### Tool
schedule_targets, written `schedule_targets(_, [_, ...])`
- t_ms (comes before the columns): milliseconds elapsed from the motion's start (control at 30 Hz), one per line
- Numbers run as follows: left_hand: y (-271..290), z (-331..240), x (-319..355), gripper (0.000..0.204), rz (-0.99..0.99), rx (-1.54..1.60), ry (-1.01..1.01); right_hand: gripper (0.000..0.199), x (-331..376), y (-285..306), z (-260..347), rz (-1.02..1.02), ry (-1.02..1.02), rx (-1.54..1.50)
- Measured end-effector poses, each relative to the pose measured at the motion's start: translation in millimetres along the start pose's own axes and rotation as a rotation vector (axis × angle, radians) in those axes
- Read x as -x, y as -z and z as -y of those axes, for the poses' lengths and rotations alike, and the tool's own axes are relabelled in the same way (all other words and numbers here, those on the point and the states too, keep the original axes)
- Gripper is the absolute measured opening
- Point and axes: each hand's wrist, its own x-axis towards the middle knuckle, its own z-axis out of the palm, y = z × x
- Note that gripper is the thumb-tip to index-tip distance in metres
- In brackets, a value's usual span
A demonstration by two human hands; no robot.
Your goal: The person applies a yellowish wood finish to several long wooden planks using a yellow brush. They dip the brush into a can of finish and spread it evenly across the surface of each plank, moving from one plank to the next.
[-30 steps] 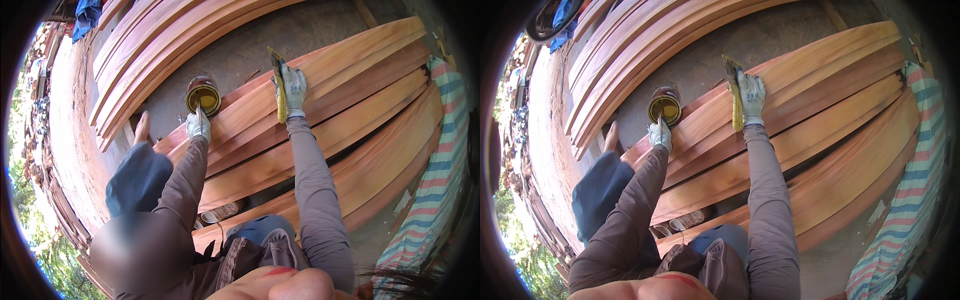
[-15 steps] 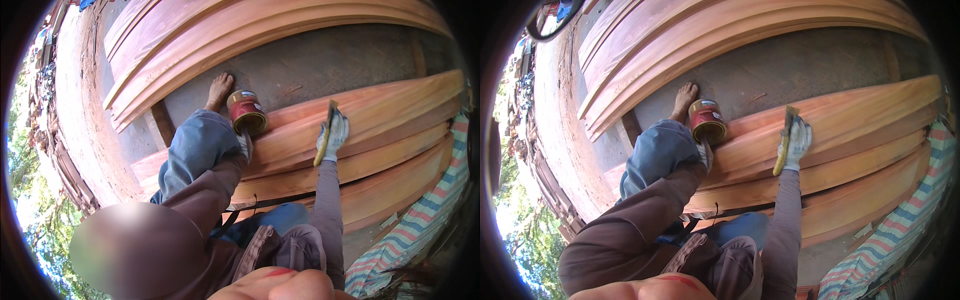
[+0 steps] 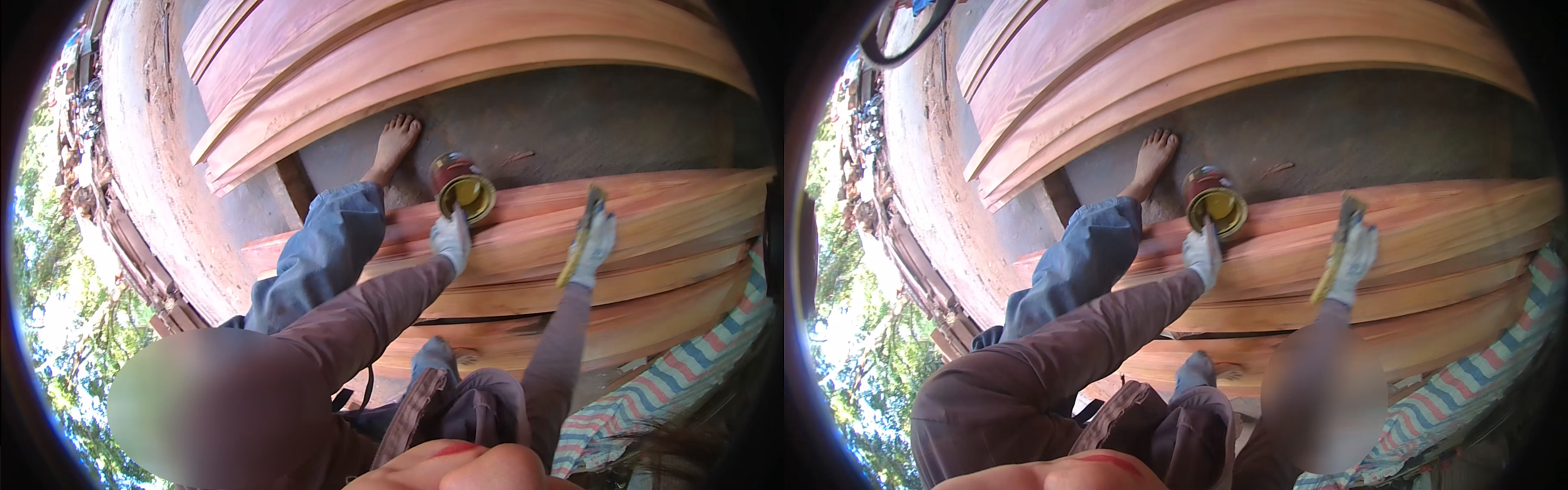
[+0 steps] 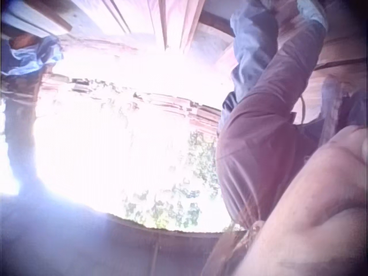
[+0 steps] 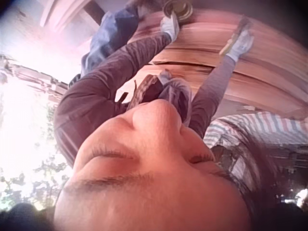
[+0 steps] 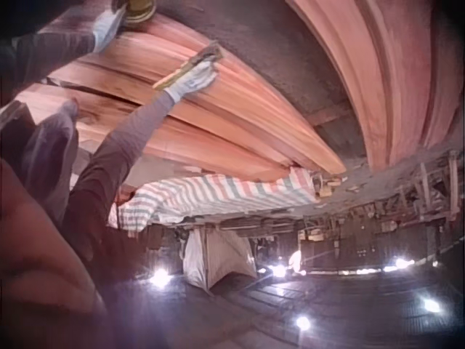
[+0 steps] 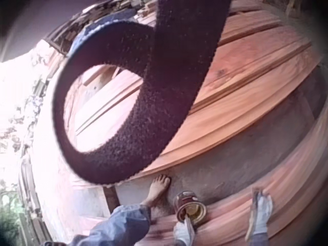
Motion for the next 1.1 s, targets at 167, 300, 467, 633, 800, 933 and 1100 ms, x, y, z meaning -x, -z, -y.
schedule_targets(167, [-47.6, -44.7, 30.0, 0.062, 0.026, 0.1, -0.218, 0.056, -41.0, 1.2, -71.5, 0.051, 0.172, 0.244])
schedule_targets(300, [-57.0, -31.2, 41.0, 0.063, -0.033, -0.02, -0.436, 0.06, -52.1, -2.9, -40.3, -0.071, 0.192, 0.204])
schedule_targets(467, [-76.0, 5.7, 42.7, 0.062, -0.026, -0.039, -0.432, 0.058, -26.2, 9.8, -35.4, -0.098, 0.105, 0.068])
schedule_targets(633, [-106.4, 58.9, 31.5, 0.052, 0.146, 0.43, -0.42, 0.055, 25.6, 13.1, -38.3, -0.085, 0.008, -0.037])
schedule_targets(800, [-56.8, 20.3, 63.4, 0.057, 0.508, 0.529, -0.216, 0.048, 39.0, 37.3, -3.7, -0.065, -0.479, -0.448])
schedule_targets(933, [12.6, -6.4, 61.8, 0.054, 0.679, 0.243, -0.237, 0.036, 32.2, 118.2, 66.5, -0.067, -0.539, -0.144])
schedule_targets(1100, [130.7, -58.9, 55.3, 0.059, 0.749, 0.161, -0.068, 0.031, 104.4, 200.2, 168.9, -0.226, -1.121, -0.294])
